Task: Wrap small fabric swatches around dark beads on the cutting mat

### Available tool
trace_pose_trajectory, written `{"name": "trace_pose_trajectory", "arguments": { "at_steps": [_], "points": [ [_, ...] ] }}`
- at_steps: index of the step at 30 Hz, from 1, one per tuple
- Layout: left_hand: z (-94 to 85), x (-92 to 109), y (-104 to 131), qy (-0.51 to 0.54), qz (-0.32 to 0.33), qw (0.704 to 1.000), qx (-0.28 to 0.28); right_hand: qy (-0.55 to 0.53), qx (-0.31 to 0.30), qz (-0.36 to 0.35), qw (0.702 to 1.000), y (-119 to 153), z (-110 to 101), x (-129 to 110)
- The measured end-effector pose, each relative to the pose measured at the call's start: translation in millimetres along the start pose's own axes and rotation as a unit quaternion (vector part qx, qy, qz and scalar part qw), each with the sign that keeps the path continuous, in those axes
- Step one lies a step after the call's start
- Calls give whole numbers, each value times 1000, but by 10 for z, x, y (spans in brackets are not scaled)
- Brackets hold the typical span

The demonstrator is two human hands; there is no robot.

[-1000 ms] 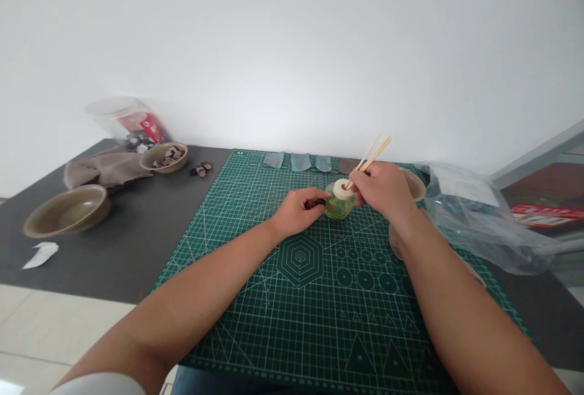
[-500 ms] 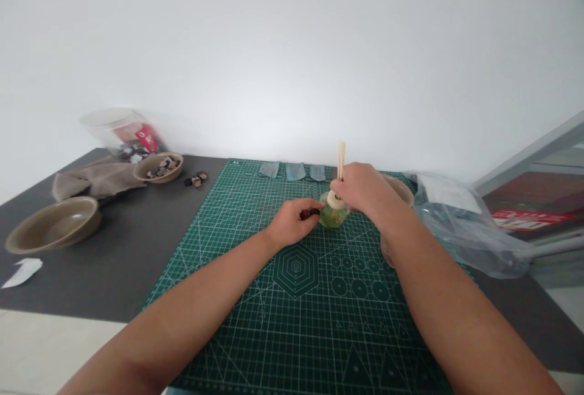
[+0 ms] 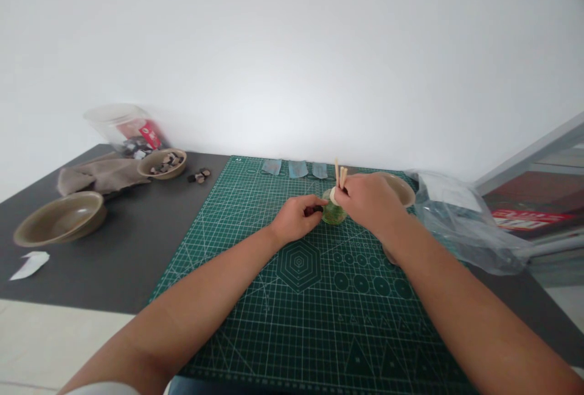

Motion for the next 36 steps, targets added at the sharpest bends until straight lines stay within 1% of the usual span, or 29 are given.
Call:
{"name": "trace_pose_trajectory", "arguments": {
  "at_steps": [3,5,7,9,11,14,16,18,19,21,23,24,26,28,30,33,36],
  "points": [
    [-2,-1,0,-1,-5,1000,1,-42,36,8,998,61,-5,73],
    [0,-1,0,4,-5,1000,1,-85,52,29,995,97,7,150],
    [4,-10,0,6,-7,1000,-1,-142,55,62,986,129,44,247],
    [6,-21,-1,4,-9,1000,-1,-207,40,98,973,147,108,335],
    [8,-28,-2,5,-10,1000,0,-266,10,133,955,145,176,402],
    [10,-31,-5,11,-10,1000,-1,-315,-40,177,932,109,237,456],
    [9,-35,-6,15,-11,1000,1,-305,-67,181,933,59,231,443],
    [12,-47,-6,20,-15,1000,1,-255,-75,164,950,-1,181,398],
    [15,-53,-6,22,-16,1000,0,-218,-64,152,962,-30,137,373],
    [21,-61,-5,25,-15,1000,-1,-143,-18,131,981,-68,31,320],
    [25,-62,-3,25,-14,1000,-2,-104,22,119,987,-70,-36,281],
    [29,-61,-2,24,-15,1000,-4,-107,26,121,987,-62,-33,279],
    [35,-55,-1,22,-18,1000,-8,-153,1,141,978,-35,41,320],
    [38,-44,0,20,-18,1000,-10,-227,-37,166,959,-4,146,376],
    [33,-34,-1,19,-16,1000,-9,-272,-52,177,944,13,198,412],
    [26,-28,-2,17,-13,1000,-8,-262,-36,184,947,23,168,441],
    [24,-29,-1,19,-13,1000,-8,-232,-2,199,952,51,81,467]
  ]
}}
Point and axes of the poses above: each hand's wrist, its own y-axis away from the middle knuckle, its own z-axis out of the palm, x = y × z, the point moved 8 cm from there along -y, towards the middle knuckle, and after that the axes turned 4 degrees about y, right-handed, at the moved point
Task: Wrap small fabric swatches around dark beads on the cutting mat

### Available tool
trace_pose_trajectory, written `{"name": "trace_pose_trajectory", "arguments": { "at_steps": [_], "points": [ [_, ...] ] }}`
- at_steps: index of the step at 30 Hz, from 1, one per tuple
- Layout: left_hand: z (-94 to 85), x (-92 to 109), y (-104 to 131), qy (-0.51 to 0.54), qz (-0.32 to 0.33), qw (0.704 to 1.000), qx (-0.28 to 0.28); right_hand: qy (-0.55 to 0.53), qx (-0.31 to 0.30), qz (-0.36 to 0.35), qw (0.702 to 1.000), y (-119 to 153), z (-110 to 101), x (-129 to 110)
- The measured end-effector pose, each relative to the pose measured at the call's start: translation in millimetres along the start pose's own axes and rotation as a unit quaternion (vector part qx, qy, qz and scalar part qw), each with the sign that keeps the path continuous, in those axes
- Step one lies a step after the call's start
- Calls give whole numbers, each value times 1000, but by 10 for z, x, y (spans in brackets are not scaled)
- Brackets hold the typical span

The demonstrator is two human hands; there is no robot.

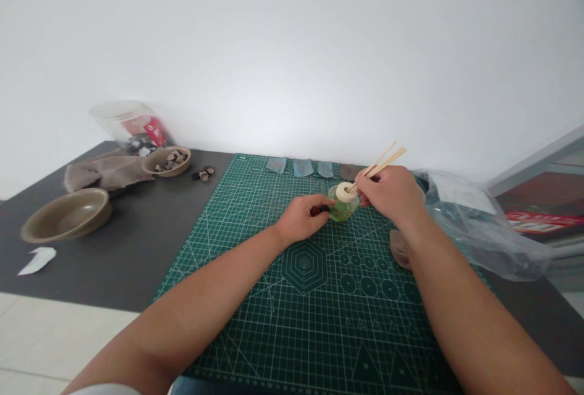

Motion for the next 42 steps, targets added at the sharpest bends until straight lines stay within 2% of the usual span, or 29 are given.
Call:
{"name": "trace_pose_trajectory", "arguments": {
  "at_steps": [6,12,21,32,34,36,39,42],
  "points": [
    [0,-2,-3,9,0,1000,-4,-10,97,19,995,84,-188,111],
    [-3,10,-2,13,11,1000,-8,-126,85,23,988,136,-92,227],
    [9,-39,0,32,-6,999,-5,-190,216,-7,958,184,-225,280],
    [26,-62,4,37,1,999,-14,-248,257,65,932,296,-429,341],
    [23,-59,5,33,-2,999,-14,-297,268,71,914,307,-396,411],
    [20,-58,6,24,-9,1000,-14,-366,283,74,883,309,-337,500],
    [18,-41,6,17,-7,1000,-15,-470,302,91,824,304,-229,656],
    [13,-22,7,9,2,1000,-14,-561,289,125,766,283,-105,806]
  ]
}}
Point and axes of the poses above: each hand's wrist, its own y-axis away from the middle knuckle, its own z-axis out of the palm, x = y × z, the point moved 8 cm from there along -y, towards the middle knuckle, and after that the axes turned 4 degrees about y, right-handed, at the moved point
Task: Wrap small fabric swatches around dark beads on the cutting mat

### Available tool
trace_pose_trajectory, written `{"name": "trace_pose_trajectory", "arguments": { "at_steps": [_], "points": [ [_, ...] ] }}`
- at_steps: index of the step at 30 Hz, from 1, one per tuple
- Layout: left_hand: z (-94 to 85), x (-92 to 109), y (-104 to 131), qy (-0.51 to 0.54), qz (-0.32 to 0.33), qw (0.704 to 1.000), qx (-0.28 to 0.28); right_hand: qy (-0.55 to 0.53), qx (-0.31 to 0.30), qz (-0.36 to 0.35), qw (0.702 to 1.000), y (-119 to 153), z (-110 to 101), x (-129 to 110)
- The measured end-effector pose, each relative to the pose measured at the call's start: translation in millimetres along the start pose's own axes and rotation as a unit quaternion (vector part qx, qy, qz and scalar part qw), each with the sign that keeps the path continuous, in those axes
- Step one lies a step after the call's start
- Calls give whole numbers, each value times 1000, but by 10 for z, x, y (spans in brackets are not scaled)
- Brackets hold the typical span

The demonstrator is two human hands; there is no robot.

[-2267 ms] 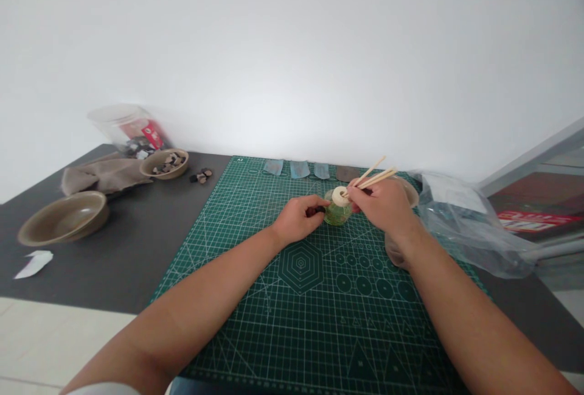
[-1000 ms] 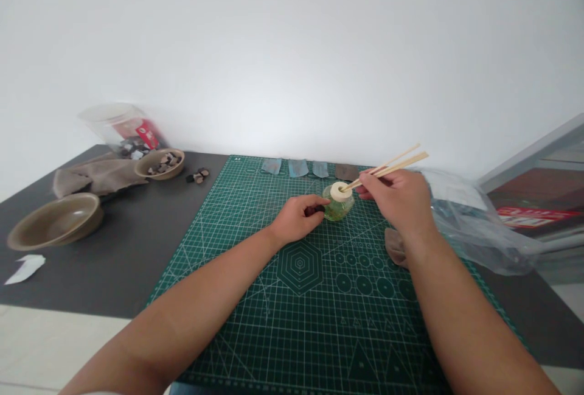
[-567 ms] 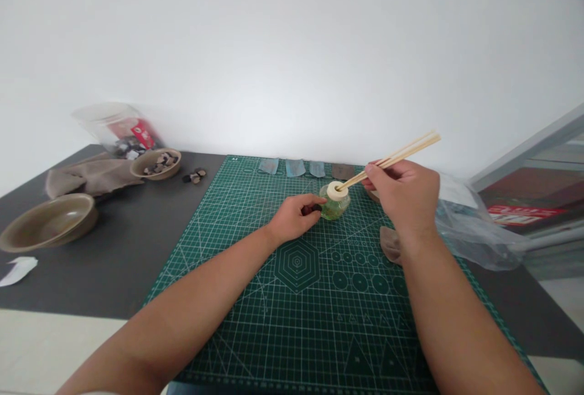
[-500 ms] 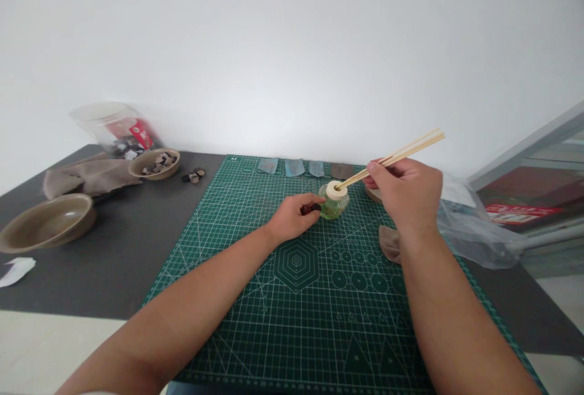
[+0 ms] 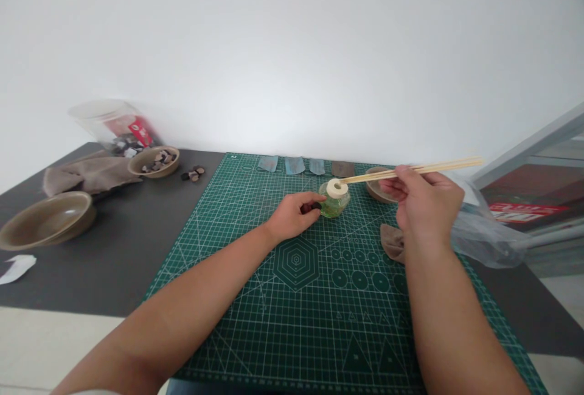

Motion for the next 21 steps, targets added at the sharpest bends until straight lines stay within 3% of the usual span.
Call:
{"name": "trace_pose_trajectory", "arguments": {
  "at_steps": [6,13,18,21],
  "points": [
    [-27,37,9,-23,20,999,10,-146,-9,139,980,-78,-70,312],
    [-43,163,61,-64,75,995,26,-171,-40,225,958,-23,26,480],
    [151,334,150,-181,158,968,-74,-182,-37,246,951,-28,35,516],
    [270,362,183,-265,168,942,-122,-187,-31,247,950,-46,23,528]
  ]
}}
Point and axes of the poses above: each hand's wrist, its own y-axis away from the middle knuckle, its own z-axis out of the palm, x = y × z, the point moved 8 cm from there along -y, towards the middle knuckle, and after that the axes turned 4 degrees about y, right-handed, at the moved point
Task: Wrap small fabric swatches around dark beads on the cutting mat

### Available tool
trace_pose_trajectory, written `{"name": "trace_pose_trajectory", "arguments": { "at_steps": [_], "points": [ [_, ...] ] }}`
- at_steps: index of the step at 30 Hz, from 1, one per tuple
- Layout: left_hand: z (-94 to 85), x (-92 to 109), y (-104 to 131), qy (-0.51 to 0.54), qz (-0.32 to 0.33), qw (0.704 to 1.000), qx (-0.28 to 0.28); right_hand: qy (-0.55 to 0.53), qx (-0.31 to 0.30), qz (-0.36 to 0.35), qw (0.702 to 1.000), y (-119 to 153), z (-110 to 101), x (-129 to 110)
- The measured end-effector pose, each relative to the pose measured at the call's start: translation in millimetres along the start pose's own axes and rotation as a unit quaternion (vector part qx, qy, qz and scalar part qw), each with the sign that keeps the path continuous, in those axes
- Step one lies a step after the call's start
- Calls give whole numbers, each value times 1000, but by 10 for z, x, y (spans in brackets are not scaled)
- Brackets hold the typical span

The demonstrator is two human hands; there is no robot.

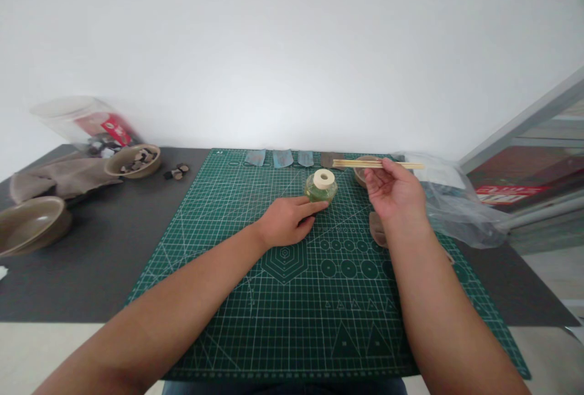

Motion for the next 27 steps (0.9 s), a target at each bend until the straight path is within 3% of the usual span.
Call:
{"name": "trace_pose_trajectory", "arguments": {
  "at_steps": [7,27],
  "points": [
    [199,45,-76,-137,-39,985,-94,9,-5,-6,1000,-23,-3,7],
    [254,45,-105,-157,-103,976,-108,67,-43,-70,994,-55,47,74]
  ]
}}
Point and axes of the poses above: each hand's wrist, its own y-axis away from the middle knuckle, its own z-axis out of the palm, x = y × z, the point moved 8 cm from there along -y, towards the middle knuckle, and after that the axes turned 4 degrees about y, right-handed, at the moved point
